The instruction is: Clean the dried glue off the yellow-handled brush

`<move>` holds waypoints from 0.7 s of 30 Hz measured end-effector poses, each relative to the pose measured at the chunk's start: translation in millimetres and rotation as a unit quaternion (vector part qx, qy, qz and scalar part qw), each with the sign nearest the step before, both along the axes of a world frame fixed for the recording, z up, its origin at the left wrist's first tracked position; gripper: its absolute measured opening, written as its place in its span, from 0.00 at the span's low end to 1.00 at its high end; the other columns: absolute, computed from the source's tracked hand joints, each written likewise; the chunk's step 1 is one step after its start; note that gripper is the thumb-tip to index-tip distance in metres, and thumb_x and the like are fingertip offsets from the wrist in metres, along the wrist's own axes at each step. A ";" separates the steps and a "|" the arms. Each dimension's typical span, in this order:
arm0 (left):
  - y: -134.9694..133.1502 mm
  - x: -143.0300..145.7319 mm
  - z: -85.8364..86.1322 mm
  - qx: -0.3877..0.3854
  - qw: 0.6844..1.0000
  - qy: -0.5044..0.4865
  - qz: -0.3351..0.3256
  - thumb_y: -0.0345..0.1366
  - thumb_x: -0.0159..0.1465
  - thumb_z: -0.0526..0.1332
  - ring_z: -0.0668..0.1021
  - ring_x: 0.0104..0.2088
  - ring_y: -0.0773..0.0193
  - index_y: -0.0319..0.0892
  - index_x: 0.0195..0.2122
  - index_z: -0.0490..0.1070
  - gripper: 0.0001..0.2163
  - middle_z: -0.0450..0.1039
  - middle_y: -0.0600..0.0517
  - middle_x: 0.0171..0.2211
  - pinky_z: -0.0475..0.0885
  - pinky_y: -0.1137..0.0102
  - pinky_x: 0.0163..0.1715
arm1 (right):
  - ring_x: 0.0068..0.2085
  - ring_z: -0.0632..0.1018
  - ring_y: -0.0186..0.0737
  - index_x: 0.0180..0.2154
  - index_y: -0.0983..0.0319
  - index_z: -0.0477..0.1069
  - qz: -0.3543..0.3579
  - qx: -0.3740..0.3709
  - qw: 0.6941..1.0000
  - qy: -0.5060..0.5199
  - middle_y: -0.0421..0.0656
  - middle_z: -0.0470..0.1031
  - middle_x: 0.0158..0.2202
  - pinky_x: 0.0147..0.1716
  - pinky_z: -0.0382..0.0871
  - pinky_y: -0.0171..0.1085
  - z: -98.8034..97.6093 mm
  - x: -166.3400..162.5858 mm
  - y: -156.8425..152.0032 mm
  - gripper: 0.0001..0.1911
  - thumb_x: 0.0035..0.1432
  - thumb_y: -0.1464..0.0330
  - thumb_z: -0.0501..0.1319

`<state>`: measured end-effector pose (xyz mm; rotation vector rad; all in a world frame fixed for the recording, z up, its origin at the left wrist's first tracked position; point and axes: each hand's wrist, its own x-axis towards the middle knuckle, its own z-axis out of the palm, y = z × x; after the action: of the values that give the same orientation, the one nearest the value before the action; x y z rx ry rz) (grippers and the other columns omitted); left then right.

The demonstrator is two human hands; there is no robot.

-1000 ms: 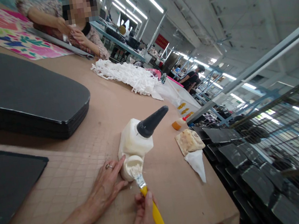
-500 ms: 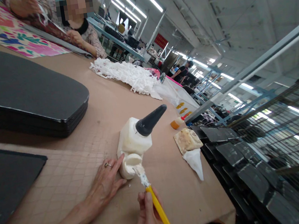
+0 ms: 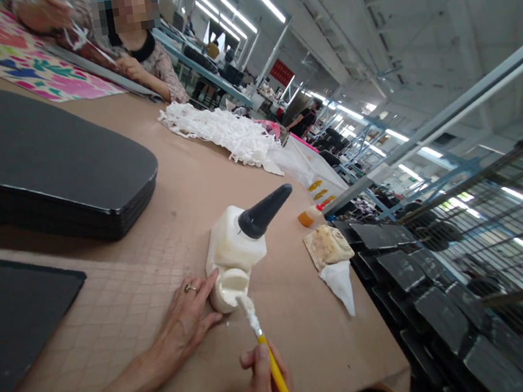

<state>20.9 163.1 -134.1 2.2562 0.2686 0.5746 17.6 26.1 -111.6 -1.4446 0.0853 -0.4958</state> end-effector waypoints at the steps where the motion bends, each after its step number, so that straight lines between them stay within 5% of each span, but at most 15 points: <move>1: -0.1 -0.1 -0.5 0.000 1.000 -0.004 0.001 0.29 0.52 0.63 0.65 0.46 0.54 0.40 0.57 0.53 0.32 0.64 0.47 0.44 0.64 0.59 0.48 | 0.22 0.69 0.32 0.30 0.65 0.68 0.008 0.012 1.000 0.005 0.36 0.70 0.20 0.28 0.67 0.36 -0.2 3.9 2.8 0.15 0.44 0.61 0.66; 10: 0.3 0.4 -2.3 -0.005 1.000 -0.024 0.003 0.28 0.54 0.60 0.66 0.45 0.55 0.44 0.57 0.52 0.30 0.64 0.48 0.43 0.65 0.59 0.46 | 0.29 0.73 0.36 0.30 0.64 0.69 -0.008 -0.174 0.983 0.065 0.38 0.72 0.21 0.34 0.65 0.36 -8.9 -3.5 7.2 0.16 0.48 0.57 0.63; 17: 0.5 1.3 -8.0 0.000 1.000 -0.030 -0.004 0.28 0.53 0.62 0.65 0.45 0.55 0.42 0.57 0.51 0.31 0.64 0.48 0.44 0.64 0.60 0.46 | 0.21 0.68 0.31 0.27 0.62 0.66 0.001 0.021 0.999 0.037 0.34 0.67 0.18 0.24 0.64 0.34 -3.1 1.9 3.6 0.12 0.48 0.60 0.63; 21: 0.2 -0.1 -0.3 -0.003 1.000 -0.017 -0.002 0.27 0.53 0.62 0.65 0.46 0.55 0.40 0.57 0.52 0.31 0.64 0.47 0.44 0.63 0.60 0.47 | 0.22 0.67 0.30 0.27 0.64 0.66 0.018 0.058 0.994 0.088 0.36 0.68 0.22 0.24 0.64 0.33 -0.3 16.2 10.0 0.14 0.46 0.60 0.64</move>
<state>20.8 163.3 -134.4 2.2387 0.2491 0.6080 33.8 36.1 -111.9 -1.3716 0.2248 -0.3290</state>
